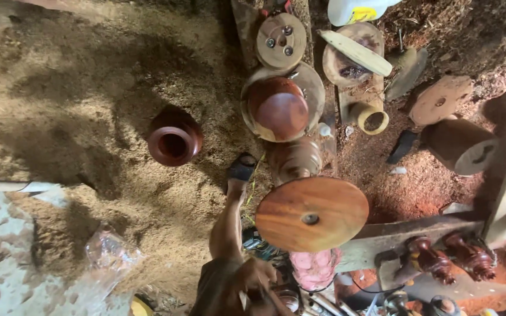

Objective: Fixing and adjusting woodturning tools and a drill in a workshop.

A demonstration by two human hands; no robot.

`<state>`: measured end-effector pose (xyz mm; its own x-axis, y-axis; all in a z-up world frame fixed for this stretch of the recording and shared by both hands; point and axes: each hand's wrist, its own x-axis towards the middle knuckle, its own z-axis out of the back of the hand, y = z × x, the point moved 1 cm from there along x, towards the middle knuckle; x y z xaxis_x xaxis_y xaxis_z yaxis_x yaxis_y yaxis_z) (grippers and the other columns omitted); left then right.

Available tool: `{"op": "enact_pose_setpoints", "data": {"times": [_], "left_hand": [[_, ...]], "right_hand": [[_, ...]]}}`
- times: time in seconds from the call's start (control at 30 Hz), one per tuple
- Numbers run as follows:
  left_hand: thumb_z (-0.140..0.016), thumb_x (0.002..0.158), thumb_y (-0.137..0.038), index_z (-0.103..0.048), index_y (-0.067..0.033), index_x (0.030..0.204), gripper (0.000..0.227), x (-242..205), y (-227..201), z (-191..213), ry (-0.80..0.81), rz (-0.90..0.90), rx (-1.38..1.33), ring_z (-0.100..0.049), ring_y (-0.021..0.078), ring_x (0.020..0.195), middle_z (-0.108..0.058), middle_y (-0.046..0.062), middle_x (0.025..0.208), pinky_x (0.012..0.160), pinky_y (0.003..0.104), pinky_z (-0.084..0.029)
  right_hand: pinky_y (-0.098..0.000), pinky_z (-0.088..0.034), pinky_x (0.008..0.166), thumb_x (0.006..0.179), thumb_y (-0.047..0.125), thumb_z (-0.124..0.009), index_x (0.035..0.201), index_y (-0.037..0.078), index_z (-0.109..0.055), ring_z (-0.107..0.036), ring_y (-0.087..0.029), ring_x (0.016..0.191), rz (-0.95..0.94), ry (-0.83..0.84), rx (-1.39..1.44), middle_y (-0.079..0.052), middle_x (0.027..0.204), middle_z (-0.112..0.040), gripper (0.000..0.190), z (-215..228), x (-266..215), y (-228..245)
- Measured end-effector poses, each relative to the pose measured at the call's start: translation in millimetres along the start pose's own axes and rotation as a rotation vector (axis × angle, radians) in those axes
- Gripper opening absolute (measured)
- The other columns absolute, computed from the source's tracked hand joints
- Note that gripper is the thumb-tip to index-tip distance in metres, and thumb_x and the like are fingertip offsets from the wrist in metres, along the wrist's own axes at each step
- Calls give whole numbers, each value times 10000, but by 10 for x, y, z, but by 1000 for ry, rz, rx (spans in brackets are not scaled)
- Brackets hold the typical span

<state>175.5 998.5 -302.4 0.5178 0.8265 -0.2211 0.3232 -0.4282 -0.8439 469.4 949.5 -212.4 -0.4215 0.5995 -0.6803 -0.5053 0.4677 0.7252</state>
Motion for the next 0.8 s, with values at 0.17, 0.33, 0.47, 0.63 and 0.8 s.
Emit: {"op": "enact_pose_setpoints", "data": {"times": [0.17, 0.33, 0.47, 0.63, 0.8], "left_hand": [[-725, 784, -130, -630, -1, 932, 218, -174, 846, 883, -630, 590, -350, -658, 272, 842, -666, 151, 944, 653, 370, -545], [-773, 900, -134, -617, -51, 972, 191, 1603, 337, 1701, -460, 327, -240, -658, 200, 743, -720, 108, 1029, 638, 355, -567], [-801, 850, -288, -629, -101, 1282, 502, 2243, 597, 1822, -577, 507, 164, -688, 143, 633, -653, 135, 789, 610, 339, -620], [-925, 713, -250, -669, 27, 1150, 577, 2193, 889, 1805, -562, 600, 342, -751, 205, 728, -757, 117, 898, 695, 367, -626], [-942, 690, -167, -670, -16, 1268, 657, 1675, 727, 2008, -560, 250, -260, -714, 239, 1063, -719, 96, 1155, 928, 429, -613]], "right_hand": [[-290, -541, 589, 881, -66, -393, 1239, 61, -650, -752, -190, 798, -29, -168, -147, -93, 1172, -731, 459, 804, 1366, 79], [-332, -568, 725, 886, -64, -427, 1286, 82, -586, -729, -208, 923, -152, -208, -155, -105, 1216, -703, 455, 1690, 3082, 45], [-385, -563, 905, 909, 111, -522, 1551, 190, -278, -672, -238, 1118, -465, 9, 6, -114, 1330, -605, 691, 1710, 3823, 322], [-414, -580, 915, 956, 220, -581, 1497, 207, -387, -710, -303, 1089, -495, 88, -318, -190, 1347, -633, 575, 1487, 3803, 130], [-391, -565, 888, 847, 71, -558, 1380, 169, -602, -713, -282, 1034, -193, 204, -459, -133, 1248, -665, 543, 1444, 3673, 949]]}}
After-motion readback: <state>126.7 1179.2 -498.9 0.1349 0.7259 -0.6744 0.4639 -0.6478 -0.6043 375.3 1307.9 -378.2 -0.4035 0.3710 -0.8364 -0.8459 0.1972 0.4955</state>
